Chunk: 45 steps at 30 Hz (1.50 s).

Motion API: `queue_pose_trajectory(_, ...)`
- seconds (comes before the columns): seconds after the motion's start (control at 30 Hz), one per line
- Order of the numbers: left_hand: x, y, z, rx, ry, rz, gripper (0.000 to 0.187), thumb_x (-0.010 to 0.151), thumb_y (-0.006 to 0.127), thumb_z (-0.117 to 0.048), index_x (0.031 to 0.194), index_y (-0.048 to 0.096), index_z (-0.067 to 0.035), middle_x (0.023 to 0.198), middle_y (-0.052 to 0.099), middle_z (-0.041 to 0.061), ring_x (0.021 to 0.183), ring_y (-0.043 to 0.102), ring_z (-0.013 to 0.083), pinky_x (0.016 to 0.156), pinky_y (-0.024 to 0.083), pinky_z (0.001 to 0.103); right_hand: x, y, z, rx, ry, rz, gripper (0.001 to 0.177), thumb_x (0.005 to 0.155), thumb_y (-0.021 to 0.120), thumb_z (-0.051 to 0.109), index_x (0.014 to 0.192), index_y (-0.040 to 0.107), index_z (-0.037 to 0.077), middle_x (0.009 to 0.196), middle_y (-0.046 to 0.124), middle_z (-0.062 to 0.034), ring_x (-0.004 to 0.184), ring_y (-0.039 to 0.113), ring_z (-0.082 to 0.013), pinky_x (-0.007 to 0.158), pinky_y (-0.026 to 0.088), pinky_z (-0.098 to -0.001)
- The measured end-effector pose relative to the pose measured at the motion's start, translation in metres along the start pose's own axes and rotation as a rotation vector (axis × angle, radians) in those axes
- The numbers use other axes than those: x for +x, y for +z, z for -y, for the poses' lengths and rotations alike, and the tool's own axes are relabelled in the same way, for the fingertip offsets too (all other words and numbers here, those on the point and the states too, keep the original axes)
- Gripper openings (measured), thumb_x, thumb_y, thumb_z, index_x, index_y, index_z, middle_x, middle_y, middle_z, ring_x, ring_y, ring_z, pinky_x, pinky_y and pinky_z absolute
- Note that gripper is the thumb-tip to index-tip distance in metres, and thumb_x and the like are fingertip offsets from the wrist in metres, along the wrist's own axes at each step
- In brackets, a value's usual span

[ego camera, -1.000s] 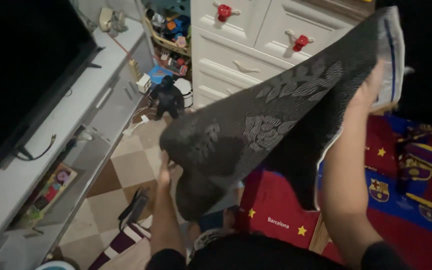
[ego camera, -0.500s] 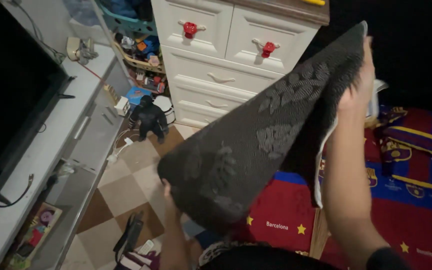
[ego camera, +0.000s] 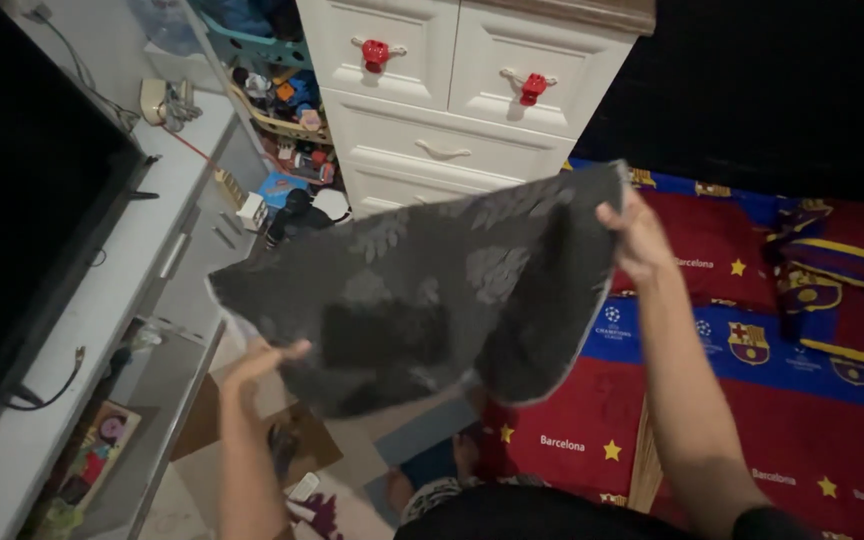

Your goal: Tidying a room by dusting books, organizing items on a dresser, and folding a rug and clothes.

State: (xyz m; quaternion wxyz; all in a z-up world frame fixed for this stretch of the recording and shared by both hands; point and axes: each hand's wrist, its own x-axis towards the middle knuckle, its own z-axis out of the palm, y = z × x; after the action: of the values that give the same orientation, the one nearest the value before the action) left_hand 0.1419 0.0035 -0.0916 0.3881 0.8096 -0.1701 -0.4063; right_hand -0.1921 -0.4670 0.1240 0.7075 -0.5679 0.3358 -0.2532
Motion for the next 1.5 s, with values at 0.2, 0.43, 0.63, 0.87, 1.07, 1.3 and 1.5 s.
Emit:
queue_pose_trajectory(0.2,-0.017,-0.076,0.023,-0.651,0.047,-0.307,0.067,0.075,0.091,-0.033,0.129,0.065,-0.004,0.125,0.070,0.009,0.115,0.066,0.0247,0.107,0.046,0.046,0.032,-0.054,-0.008,0.071,-0.233,-0.149,0.018,0.099,0.066,0.005,0.116,0.068,0.001,0.113,0.073,-0.0097,0.102,0.069,-0.0224,0.102,0.055,-0.0408)
queue_pose_trajectory(0.43,-0.071,-0.096,-0.045,-0.093,0.132,-0.499,0.084,0.079,0.086,-0.028,0.153,0.050,-0.010,0.134,0.065,0.014,0.126,0.061,0.0300,0.113,0.039,0.044,0.042,-0.087,-0.003,-0.031,-0.437,-0.244,0.014,0.107,0.063,0.007,0.120,0.069,0.006,0.115,0.072,-0.0028,0.106,0.067,-0.0178,0.102,0.054,-0.0367)
queue_pose_trajectory(0.63,-0.057,-0.092,-0.009,-0.300,-0.040,-0.129,0.085,0.073,0.088,-0.030,0.145,0.055,0.001,0.142,0.064,0.018,0.131,0.059,0.0322,0.111,0.043,0.044,0.051,-0.083,-0.004,0.214,-0.535,-0.207,0.014,0.108,0.063,0.007,0.121,0.068,0.005,0.114,0.073,-0.0031,0.106,0.068,-0.0186,0.103,0.054,-0.0359)
queue_pose_trajectory(0.87,-0.062,-0.102,-0.024,-0.331,0.064,-0.641,0.090,0.076,0.096,-0.024,0.147,0.047,0.005,0.138,0.061,0.023,0.124,0.062,0.0295,0.108,0.049,0.043,0.056,-0.092,-0.015,0.025,-0.498,-0.204,0.012,0.107,0.066,0.008,0.119,0.069,0.005,0.112,0.072,-0.0010,0.104,0.067,-0.0149,0.100,0.053,-0.0309)
queue_pose_trajectory(1.07,-0.116,-0.133,-0.081,-0.502,0.422,-0.686,0.073,0.083,0.080,0.000,0.146,0.048,-0.012,0.124,0.070,0.009,0.112,0.070,0.0212,0.093,0.059,0.039,0.063,-0.104,-0.016,0.008,-0.664,-0.279,0.018,0.105,0.070,0.007,0.122,0.069,0.005,0.113,0.069,0.0024,0.105,0.064,-0.0117,0.099,0.051,-0.0295)
queue_pose_trajectory(1.3,-0.115,-0.148,-0.062,-0.806,0.866,-0.631,0.056,0.105,0.072,0.011,0.155,0.054,-0.007,0.138,0.071,0.015,0.128,0.066,0.0242,0.119,0.053,0.039,0.053,-0.091,-0.017,0.057,-0.647,-0.139,0.031,0.111,0.067,0.017,0.137,0.063,0.000,0.124,0.069,-0.0016,0.116,0.065,-0.0144,0.108,0.050,-0.0308)
queue_pose_trajectory(1.5,-0.101,-0.126,-0.071,-0.677,0.452,-0.715,0.039,0.097,0.074,-0.001,0.135,0.069,-0.010,0.123,0.070,0.010,0.114,0.065,0.0187,0.102,0.051,0.035,0.055,-0.095,-0.064,-0.225,-0.507,-0.372,0.027,0.108,0.060,0.023,0.128,0.063,0.005,0.119,0.069,0.0018,0.112,0.062,-0.0133,0.099,0.048,-0.0311)
